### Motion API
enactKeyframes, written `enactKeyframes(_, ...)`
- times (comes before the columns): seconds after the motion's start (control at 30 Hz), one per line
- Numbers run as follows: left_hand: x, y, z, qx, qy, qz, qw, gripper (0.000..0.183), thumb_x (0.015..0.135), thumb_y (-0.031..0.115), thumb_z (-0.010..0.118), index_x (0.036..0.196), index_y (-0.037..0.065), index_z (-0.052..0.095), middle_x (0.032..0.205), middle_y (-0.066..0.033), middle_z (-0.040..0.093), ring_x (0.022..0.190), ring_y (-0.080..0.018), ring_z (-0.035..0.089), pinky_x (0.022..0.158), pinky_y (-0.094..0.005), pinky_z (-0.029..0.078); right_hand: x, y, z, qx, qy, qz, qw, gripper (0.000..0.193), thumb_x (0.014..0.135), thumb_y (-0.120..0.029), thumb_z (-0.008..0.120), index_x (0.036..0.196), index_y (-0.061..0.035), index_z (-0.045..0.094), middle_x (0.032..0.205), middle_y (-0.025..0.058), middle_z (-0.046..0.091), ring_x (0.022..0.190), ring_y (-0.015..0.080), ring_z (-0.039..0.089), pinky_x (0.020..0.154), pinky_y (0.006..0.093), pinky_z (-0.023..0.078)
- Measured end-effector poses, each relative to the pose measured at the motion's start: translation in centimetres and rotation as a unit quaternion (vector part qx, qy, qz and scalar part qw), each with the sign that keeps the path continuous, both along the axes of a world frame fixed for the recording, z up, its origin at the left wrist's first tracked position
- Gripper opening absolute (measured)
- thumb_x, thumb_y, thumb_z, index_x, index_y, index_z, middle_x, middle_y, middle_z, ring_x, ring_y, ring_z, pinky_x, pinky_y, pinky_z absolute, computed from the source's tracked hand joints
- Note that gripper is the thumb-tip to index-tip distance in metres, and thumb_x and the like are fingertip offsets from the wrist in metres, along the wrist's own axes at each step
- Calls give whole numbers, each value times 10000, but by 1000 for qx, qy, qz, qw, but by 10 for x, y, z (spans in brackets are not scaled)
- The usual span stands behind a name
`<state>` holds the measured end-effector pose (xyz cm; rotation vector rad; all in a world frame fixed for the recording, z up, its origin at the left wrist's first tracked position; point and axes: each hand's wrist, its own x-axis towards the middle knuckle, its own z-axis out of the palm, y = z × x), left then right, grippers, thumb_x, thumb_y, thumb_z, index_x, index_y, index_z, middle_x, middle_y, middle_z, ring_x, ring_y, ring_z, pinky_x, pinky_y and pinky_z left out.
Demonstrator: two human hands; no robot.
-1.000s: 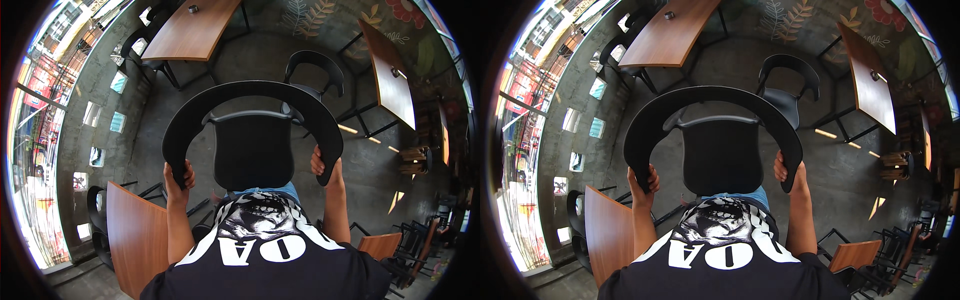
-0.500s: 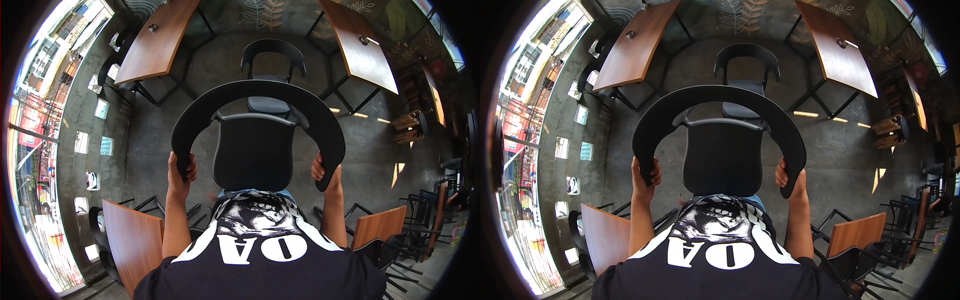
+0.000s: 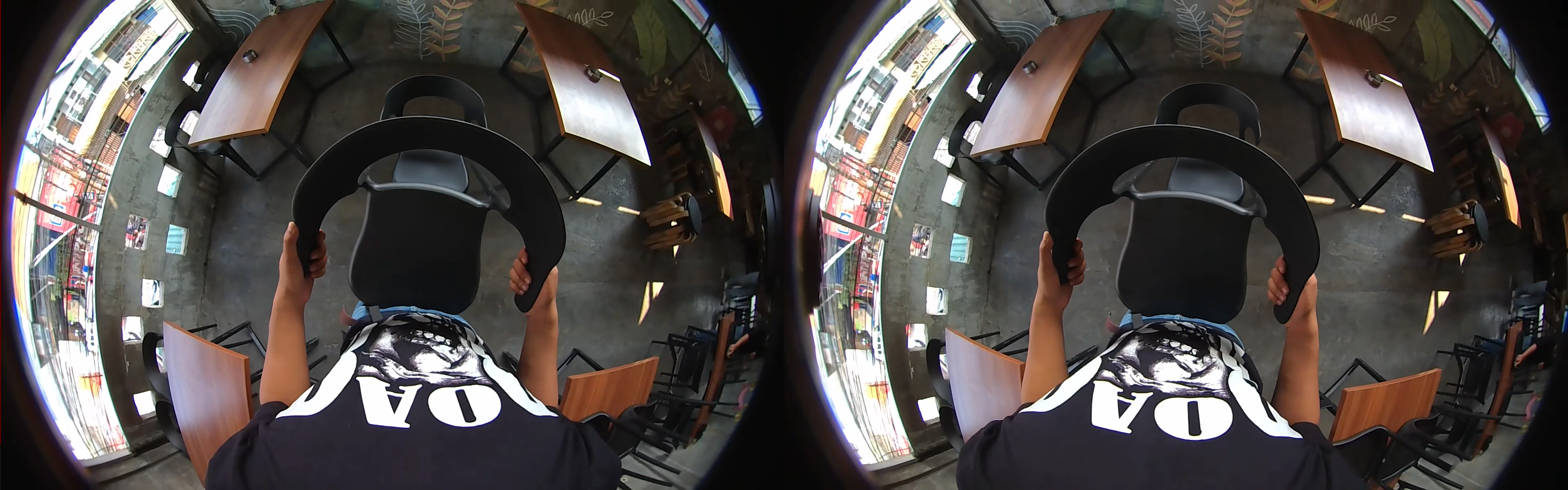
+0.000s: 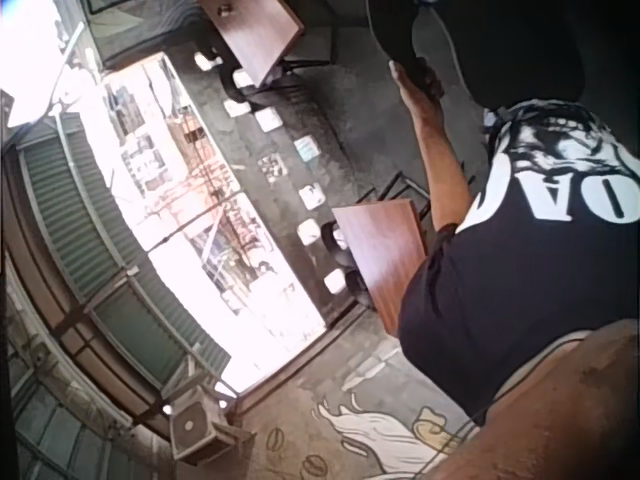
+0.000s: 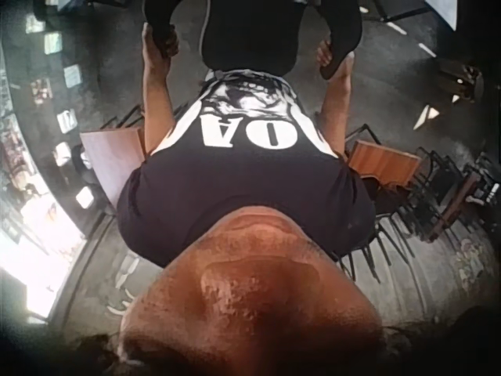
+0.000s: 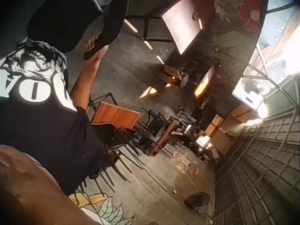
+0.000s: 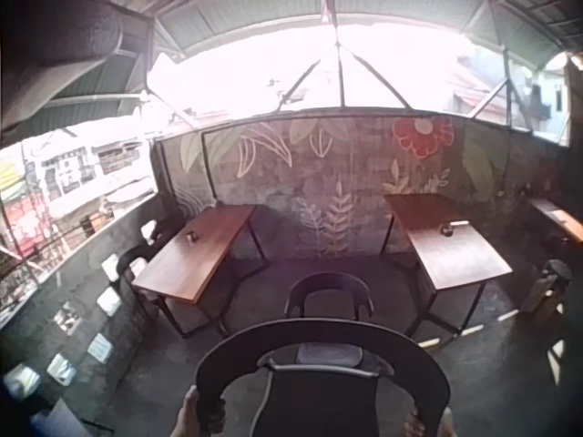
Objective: The recorder rearranges chairs and a table in a restaurant dining area.
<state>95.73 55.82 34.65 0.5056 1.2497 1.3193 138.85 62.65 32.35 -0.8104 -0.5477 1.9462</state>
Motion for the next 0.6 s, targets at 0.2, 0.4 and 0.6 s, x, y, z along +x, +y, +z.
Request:
enactKeyframes(0.2,-6,56,-21,-26,-38,-9,999,650,900,738,474,922,95,569,654,44,380,522,-80,326,494,-247,231,-2,56,-4,-19,-41,-29,999,275,978,-331,407,851,-98,479,532,-24,349,414,98,314,380,245,265)
enactKeyframes(0.4,-15,133,-24,-53,-32,-14,998,650,893,748,490,915,105,573,655,54,378,525,-71,321,495,-241,221,-9,120,-9,-36,-53,-31,997,284,975,-344,409,857,-99,491,531,-28,352,411,95,316,379,250,262)
enactKeyframes(0.6,-38,193,-44,-136,-43,-24,989,672,870,779,498,901,111,566,655,62,372,529,-64,318,490,-237,211,-27,174,-22,-84,-77,-38,993,326,978,-382,404,846,-101,503,507,-35,351,396,97,308,372,251,261)
